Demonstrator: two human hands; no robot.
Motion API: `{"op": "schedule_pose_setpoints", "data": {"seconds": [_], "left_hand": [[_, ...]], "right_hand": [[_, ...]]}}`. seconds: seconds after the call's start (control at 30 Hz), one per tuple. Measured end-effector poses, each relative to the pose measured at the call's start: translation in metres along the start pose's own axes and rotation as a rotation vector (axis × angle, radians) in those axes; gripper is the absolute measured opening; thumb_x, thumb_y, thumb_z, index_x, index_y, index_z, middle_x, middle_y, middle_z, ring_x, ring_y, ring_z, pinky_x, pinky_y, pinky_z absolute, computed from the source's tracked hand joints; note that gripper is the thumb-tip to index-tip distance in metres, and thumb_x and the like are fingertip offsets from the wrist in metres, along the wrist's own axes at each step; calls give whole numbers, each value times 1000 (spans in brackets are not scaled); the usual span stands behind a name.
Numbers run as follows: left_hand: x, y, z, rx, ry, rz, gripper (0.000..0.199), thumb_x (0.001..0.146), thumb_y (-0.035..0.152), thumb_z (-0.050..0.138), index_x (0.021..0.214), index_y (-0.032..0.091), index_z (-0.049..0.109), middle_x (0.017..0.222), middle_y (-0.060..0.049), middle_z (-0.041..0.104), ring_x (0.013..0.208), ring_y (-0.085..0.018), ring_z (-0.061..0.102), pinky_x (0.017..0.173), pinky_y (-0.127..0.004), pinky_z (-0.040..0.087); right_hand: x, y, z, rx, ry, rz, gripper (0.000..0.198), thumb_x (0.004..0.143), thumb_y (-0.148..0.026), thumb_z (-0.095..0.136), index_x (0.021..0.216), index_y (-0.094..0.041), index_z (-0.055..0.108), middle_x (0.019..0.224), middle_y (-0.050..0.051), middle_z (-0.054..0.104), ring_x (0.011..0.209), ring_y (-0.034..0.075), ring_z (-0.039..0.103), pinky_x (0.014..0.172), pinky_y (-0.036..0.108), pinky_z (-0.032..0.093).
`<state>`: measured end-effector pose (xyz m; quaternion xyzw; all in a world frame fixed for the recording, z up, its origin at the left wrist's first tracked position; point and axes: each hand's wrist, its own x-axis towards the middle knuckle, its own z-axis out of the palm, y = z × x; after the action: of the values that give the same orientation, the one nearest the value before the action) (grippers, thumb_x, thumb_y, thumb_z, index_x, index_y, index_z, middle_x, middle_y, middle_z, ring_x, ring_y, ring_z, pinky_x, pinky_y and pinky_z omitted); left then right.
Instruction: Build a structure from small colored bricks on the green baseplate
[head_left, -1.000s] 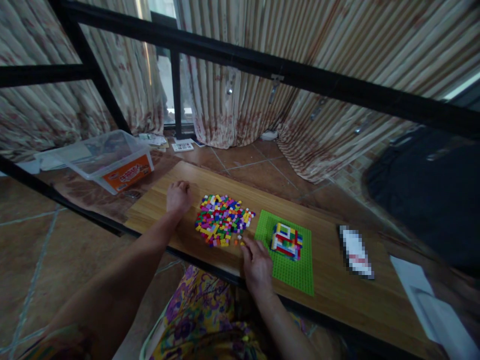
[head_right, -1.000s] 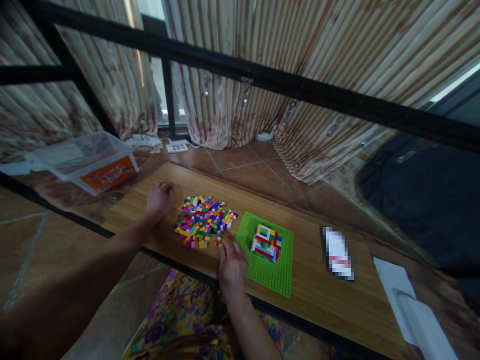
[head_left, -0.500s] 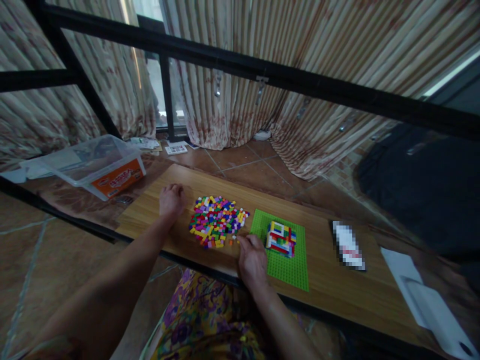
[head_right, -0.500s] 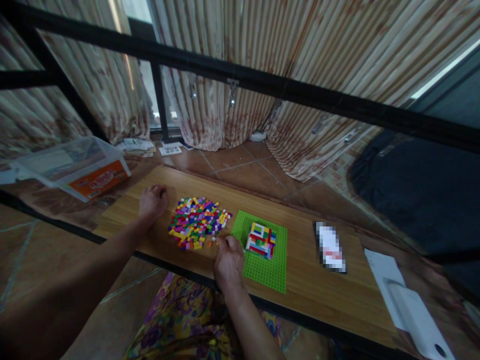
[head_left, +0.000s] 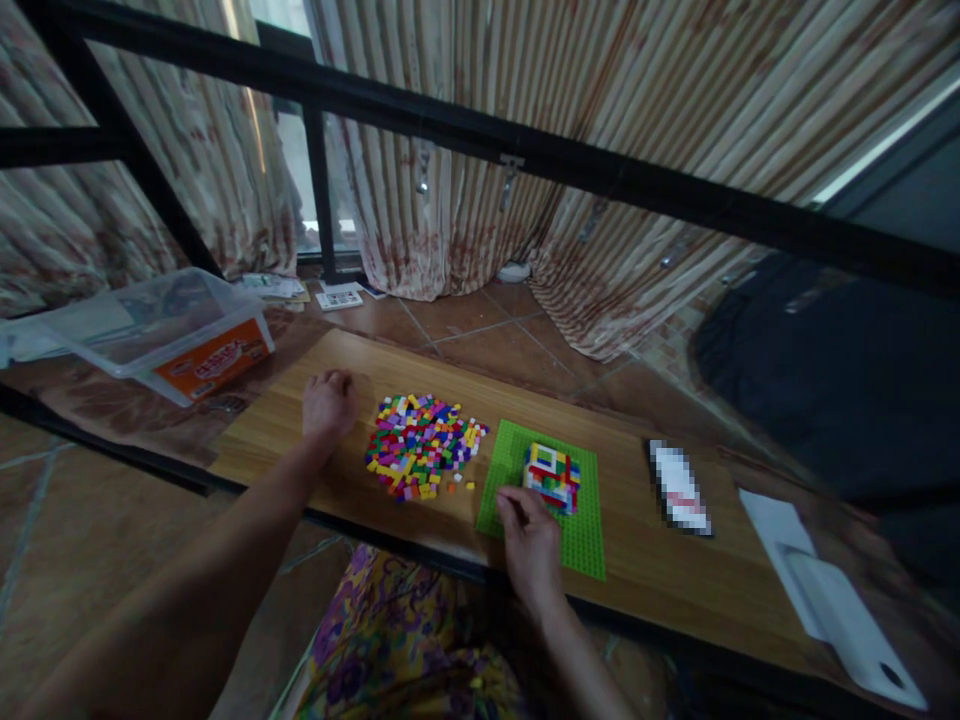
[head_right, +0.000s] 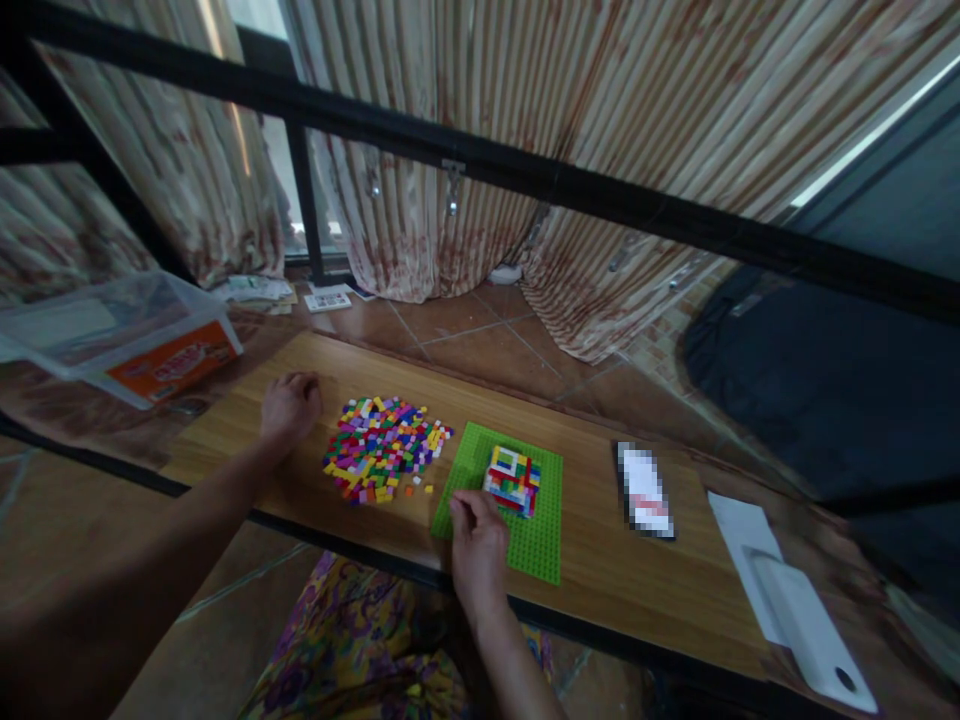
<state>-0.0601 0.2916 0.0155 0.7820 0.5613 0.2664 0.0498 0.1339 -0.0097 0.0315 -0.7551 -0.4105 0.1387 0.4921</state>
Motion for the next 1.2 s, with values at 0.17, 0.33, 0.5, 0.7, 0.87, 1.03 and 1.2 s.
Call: {"op": "schedule_pose_setpoints", "data": {"seconds": [0.17, 0.33, 0.5, 0.7, 0.87, 1.03, 1.2], "left_hand": [[0, -1, 1, -4, 13, -14, 33, 83, 23, 42, 102, 14, 68, 113, -14, 66, 107, -30, 56, 96, -42, 42], [1, -1, 0, 18, 12, -2, 33, 84, 25, 41, 101, 16, 68, 112, -13, 67, 107, -30, 56, 97, -43, 42], [2, -1, -1, 16, 2, 4, 34, 84, 27, 40, 103, 16, 66, 114, -13, 66, 108, -30, 56, 99, -42, 41], [1, 2, -4, 10, -23, -8, 37, 83, 27, 40, 105, 13, 66, 115, -16, 65, 109, -31, 56, 100, -42, 40], [1, 2, -4, 45, -15, 2, 36, 83, 25, 39, 102, 13, 67, 112, -16, 66, 106, -31, 57, 97, -42, 42], [2, 1, -3, 54, -6, 17, 37, 82, 24, 39, 104, 13, 67, 113, -15, 67, 106, -30, 58, 97, -41, 41], [2, -1, -1, 41, -5, 6, 36, 82, 25, 40, 104, 15, 67, 113, -13, 67, 107, -30, 58, 97, -41, 41]], "right_hand": [[-9, 28, -31, 112, 100, 169, 33, 83, -46, 57, 99, -19, 69, 102, 9, 68, 83, 19, 65, 75, 34, 52], [-3, 43, -59, 96, 201, 216, 39, 79, -49, 60, 99, -17, 70, 101, 12, 69, 80, 21, 66, 72, 35, 54], [12, 46, -73, 11, 319, 230, 39, 77, -49, 62, 92, -15, 71, 92, 12, 71, 82, 24, 66, 74, 37, 51], [24, 46, -75, -55, 358, 229, 36, 76, -47, 62, 90, -15, 72, 91, 12, 73, 81, 24, 67, 76, 36, 50], [24, 47, -72, -78, 355, 224, 36, 76, -46, 62, 92, -15, 72, 92, 12, 74, 83, 24, 68, 78, 37, 50], [23, 45, -73, -118, 354, 197, 37, 77, -47, 61, 93, -16, 72, 91, 12, 75, 83, 26, 69, 78, 38, 51], [23, 47, -76, -82, 342, 222, 37, 77, -46, 61, 94, -15, 71, 93, 13, 74, 85, 26, 69, 78, 37, 51]]}}
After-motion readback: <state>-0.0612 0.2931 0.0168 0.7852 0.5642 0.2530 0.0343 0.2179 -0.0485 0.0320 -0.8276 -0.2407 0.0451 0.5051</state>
